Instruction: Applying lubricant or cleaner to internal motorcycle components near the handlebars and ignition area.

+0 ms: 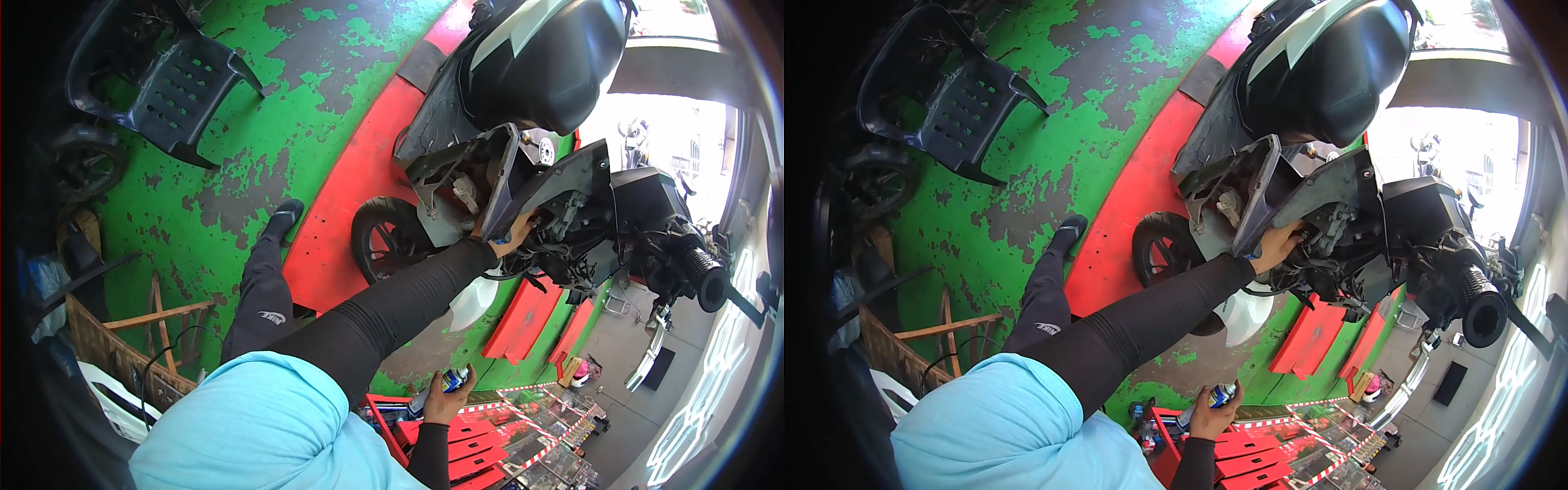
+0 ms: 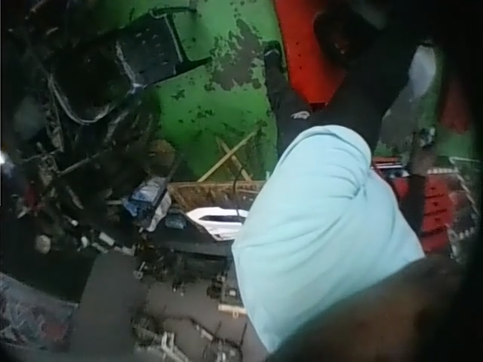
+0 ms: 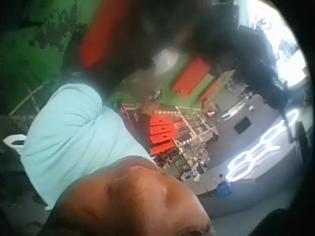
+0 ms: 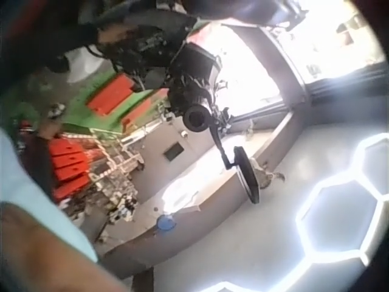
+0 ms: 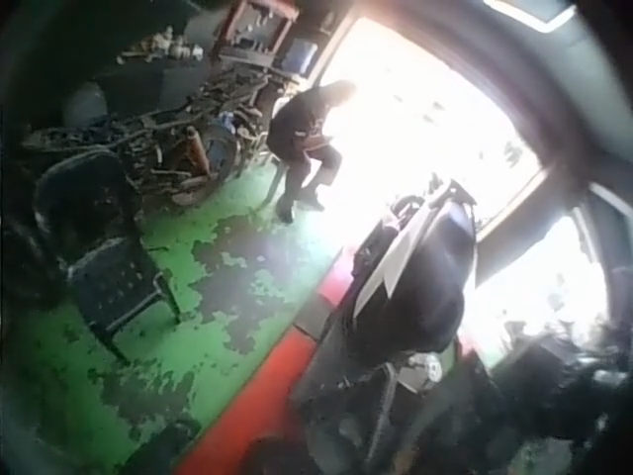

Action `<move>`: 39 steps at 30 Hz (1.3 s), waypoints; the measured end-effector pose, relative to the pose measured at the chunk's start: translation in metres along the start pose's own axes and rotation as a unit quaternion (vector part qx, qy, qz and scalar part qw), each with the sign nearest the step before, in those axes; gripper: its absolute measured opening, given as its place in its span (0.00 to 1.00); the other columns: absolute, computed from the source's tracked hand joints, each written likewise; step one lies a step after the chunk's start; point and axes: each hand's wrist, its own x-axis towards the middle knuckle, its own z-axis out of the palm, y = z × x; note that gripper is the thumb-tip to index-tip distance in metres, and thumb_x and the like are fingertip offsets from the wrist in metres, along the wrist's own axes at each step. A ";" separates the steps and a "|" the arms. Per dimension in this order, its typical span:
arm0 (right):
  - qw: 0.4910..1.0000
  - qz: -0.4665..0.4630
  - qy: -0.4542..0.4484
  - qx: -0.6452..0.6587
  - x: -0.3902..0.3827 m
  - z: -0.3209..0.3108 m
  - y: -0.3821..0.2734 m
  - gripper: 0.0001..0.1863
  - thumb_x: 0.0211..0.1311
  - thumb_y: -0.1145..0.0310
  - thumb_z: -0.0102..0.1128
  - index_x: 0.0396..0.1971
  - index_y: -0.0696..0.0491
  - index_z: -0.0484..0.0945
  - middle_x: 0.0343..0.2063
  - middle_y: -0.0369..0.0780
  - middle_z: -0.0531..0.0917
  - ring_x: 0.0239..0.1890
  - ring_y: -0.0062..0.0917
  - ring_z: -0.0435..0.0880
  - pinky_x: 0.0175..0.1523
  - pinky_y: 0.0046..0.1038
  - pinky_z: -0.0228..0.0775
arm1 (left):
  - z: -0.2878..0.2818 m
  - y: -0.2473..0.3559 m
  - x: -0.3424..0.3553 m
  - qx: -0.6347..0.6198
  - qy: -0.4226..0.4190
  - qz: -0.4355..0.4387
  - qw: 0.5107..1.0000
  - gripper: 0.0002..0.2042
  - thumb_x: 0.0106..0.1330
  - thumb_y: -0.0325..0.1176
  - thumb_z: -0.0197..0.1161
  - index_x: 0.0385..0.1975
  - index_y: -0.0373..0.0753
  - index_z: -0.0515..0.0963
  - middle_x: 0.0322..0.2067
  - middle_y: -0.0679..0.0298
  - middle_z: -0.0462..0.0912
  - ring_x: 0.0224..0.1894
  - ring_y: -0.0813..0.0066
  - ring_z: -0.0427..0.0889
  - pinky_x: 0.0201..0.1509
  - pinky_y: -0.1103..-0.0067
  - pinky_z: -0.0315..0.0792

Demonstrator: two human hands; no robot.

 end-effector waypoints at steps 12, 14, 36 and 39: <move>0.999 0.007 -0.010 0.045 0.004 0.010 -0.008 0.35 0.56 0.69 0.68 0.64 0.55 0.64 0.60 0.53 0.71 0.63 0.45 0.71 0.68 0.39 0.58 | -0.048 0.028 0.017 0.058 -0.045 -0.038 0.997 0.09 0.62 0.30 0.60 0.41 0.40 0.80 0.33 0.50 0.83 0.38 0.47 0.83 0.42 0.62 0.76; 0.999 0.009 -0.009 0.039 0.002 0.013 -0.004 0.35 0.56 0.69 0.68 0.63 0.55 0.64 0.60 0.53 0.72 0.62 0.45 0.71 0.67 0.39 0.59 | -0.051 0.040 0.021 0.056 -0.062 -0.051 0.995 0.09 0.62 0.30 0.60 0.42 0.40 0.80 0.35 0.50 0.83 0.39 0.49 0.83 0.43 0.63 0.76; 0.999 0.003 0.017 0.032 -0.001 0.012 0.014 0.35 0.56 0.69 0.68 0.64 0.55 0.63 0.58 0.53 0.73 0.59 0.45 0.74 0.65 0.39 0.62 | -0.060 0.045 0.023 0.052 -0.072 -0.041 0.995 0.13 0.60 0.30 0.63 0.46 0.44 0.75 0.42 0.64 0.85 0.46 0.59 0.83 0.46 0.68 0.74; 0.998 0.006 0.004 0.060 -0.006 0.016 0.018 0.35 0.56 0.70 0.68 0.64 0.55 0.63 0.58 0.52 0.73 0.60 0.45 0.74 0.66 0.38 0.61 | -0.062 0.044 0.024 0.008 -0.078 -0.046 0.996 0.14 0.60 0.29 0.62 0.47 0.43 0.75 0.43 0.63 0.85 0.47 0.59 0.83 0.47 0.69 0.74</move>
